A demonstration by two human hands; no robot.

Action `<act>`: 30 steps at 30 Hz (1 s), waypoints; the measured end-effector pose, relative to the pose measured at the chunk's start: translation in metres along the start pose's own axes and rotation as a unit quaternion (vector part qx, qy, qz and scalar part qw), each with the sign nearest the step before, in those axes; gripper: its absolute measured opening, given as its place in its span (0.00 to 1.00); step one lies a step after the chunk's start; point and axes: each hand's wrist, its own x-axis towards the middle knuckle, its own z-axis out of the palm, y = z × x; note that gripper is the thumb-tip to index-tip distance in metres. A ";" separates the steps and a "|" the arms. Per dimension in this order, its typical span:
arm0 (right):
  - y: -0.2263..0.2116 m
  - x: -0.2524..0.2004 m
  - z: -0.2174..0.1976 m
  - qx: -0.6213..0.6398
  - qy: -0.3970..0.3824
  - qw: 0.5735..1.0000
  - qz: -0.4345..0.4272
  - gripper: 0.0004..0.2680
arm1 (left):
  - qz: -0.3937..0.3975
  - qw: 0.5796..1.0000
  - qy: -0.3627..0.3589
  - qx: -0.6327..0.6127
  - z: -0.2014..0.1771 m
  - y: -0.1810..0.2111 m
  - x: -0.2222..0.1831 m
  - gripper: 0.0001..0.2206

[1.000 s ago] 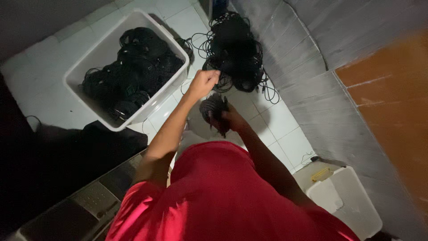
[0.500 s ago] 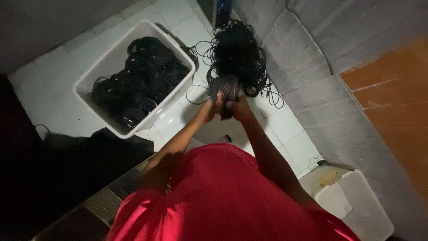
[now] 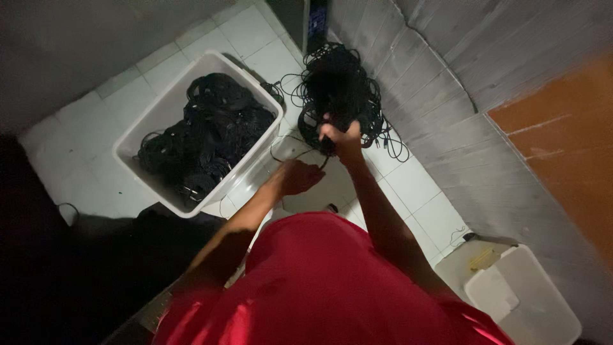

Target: The person untangles a pile of black cables on the tiled floor by hand and places them into a white plastic bin.

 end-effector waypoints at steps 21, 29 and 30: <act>-0.006 -0.088 0.045 0.106 -0.213 0.856 0.459 0.15 | -0.058 0.977 0.167 -0.119 -0.041 -0.063 0.001 0.09; -0.015 -0.090 0.045 0.311 -0.174 0.805 0.475 0.26 | -0.213 0.898 0.261 -0.284 -0.088 -0.098 0.024 0.21; -0.016 -0.089 0.043 0.389 -0.135 0.757 0.508 0.28 | -0.209 0.877 0.284 -0.326 -0.075 -0.101 0.031 0.20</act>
